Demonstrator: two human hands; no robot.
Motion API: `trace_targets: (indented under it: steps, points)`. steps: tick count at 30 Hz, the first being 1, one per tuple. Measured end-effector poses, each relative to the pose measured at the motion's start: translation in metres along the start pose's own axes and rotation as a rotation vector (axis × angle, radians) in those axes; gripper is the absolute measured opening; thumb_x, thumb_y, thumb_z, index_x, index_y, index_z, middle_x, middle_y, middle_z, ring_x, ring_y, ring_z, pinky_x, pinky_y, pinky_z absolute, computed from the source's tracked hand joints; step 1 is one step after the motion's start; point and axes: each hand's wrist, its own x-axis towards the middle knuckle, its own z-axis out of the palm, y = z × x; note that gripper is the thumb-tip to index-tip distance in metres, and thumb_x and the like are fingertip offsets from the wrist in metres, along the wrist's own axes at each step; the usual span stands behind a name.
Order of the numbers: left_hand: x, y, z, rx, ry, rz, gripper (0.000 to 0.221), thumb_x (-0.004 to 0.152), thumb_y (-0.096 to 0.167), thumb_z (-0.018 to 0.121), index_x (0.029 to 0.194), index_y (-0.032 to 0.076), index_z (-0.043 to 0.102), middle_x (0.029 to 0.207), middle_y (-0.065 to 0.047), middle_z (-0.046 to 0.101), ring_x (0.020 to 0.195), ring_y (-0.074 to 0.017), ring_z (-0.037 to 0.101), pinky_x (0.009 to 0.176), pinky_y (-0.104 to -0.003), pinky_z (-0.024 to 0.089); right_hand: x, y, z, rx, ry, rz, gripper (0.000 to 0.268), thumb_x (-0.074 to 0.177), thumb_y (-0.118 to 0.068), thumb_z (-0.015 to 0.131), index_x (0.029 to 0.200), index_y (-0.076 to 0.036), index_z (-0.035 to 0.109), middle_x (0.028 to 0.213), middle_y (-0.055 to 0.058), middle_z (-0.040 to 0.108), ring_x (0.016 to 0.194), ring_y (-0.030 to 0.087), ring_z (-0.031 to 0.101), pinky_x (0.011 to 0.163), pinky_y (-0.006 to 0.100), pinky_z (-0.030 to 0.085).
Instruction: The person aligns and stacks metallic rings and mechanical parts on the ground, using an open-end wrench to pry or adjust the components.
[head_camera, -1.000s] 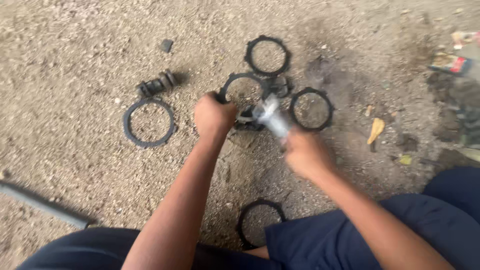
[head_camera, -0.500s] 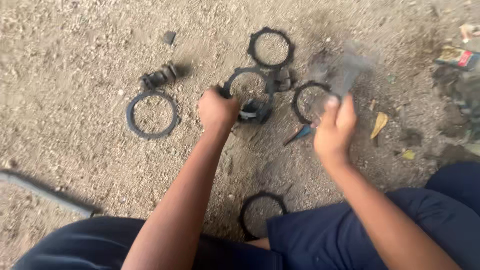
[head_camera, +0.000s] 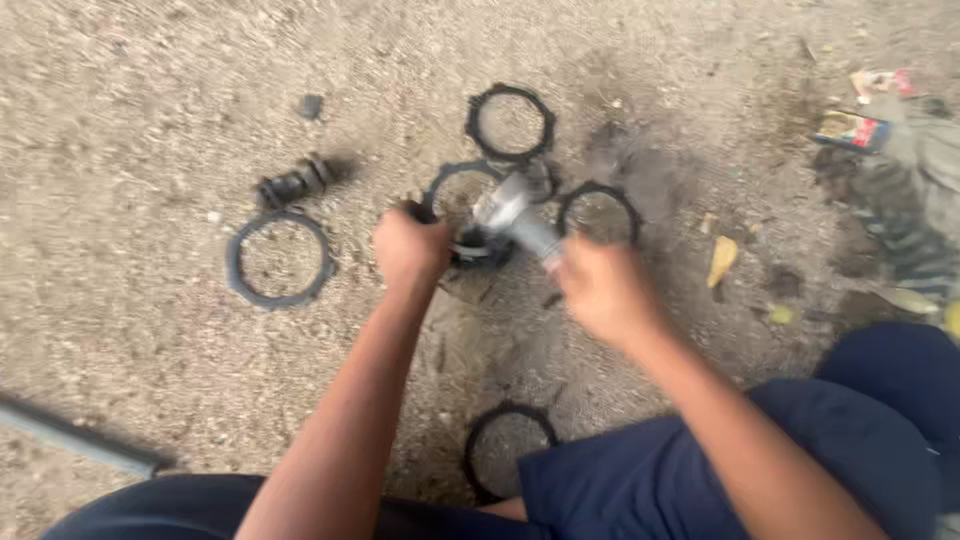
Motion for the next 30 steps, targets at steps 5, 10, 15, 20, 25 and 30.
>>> trace_targets:
  steps: [5,10,15,20,25,30]
  points:
    - [0.001,0.002,0.006,0.056,0.099,0.076,0.03,0.074,0.022,0.076,0.099,0.006,0.078,0.095,-0.019,0.077,0.091,-0.0325,0.075,0.086,-0.044,0.058,-0.014,-0.009,0.029,0.047,0.003,0.086,0.019,0.104,-0.025,0.058,0.099,-0.009,0.068,0.069,0.009,0.062,0.06,0.021,0.058,0.06,0.04,0.046]
    - [0.004,-0.006,0.004,0.049,0.062,0.021,0.038,0.073,0.031,0.082,0.099,0.004,0.075,0.096,-0.021,0.074,0.093,-0.0341,0.073,0.086,-0.044,0.057,-0.009,0.01,0.014,0.465,0.202,0.097,0.015,0.101,-0.017,0.059,0.097,-0.005,0.067,0.075,0.006,0.066,0.06,0.018,0.062,0.057,0.037,0.052]
    - [0.002,0.002,0.008,-0.001,0.05,-0.002,0.028,0.077,0.019,0.068,0.1,0.006,0.077,0.096,-0.019,0.078,0.093,-0.0325,0.077,0.089,-0.043,0.058,-0.005,0.015,0.032,-0.111,-0.218,0.188,0.016,0.1,-0.021,0.067,0.099,-0.005,0.071,0.079,0.015,0.069,0.067,0.026,0.065,0.069,0.043,0.047]
    - [0.009,-0.008,0.009,0.02,0.132,-0.028,0.034,0.074,0.023,0.075,0.102,0.005,0.076,0.099,-0.022,0.074,0.098,-0.0361,0.071,0.089,-0.045,0.055,-0.008,0.029,0.032,0.465,0.443,-0.154,0.008,0.099,-0.008,0.059,0.099,0.0,0.062,0.088,0.014,0.07,0.08,0.022,0.067,0.072,0.039,0.056]
    - [0.002,-0.009,0.016,-0.087,0.094,0.046,0.035,0.076,0.026,0.077,0.101,0.002,0.076,0.098,-0.021,0.077,0.093,-0.0327,0.075,0.088,-0.043,0.057,-0.006,0.022,0.025,-0.017,-0.07,0.038,0.011,0.101,-0.016,0.062,0.1,-0.007,0.066,0.079,0.012,0.067,0.07,0.025,0.062,0.066,0.042,0.049]
    - [0.011,-0.012,0.015,-0.147,0.143,0.121,0.033,0.076,0.023,0.077,0.099,0.0,0.074,0.094,-0.02,0.077,0.088,-0.0332,0.075,0.084,-0.043,0.058,0.015,0.051,-0.005,0.46,0.493,0.044,0.018,0.112,-0.018,0.055,0.102,-0.004,0.059,0.073,0.002,0.056,0.06,0.013,0.053,0.052,0.033,0.042]
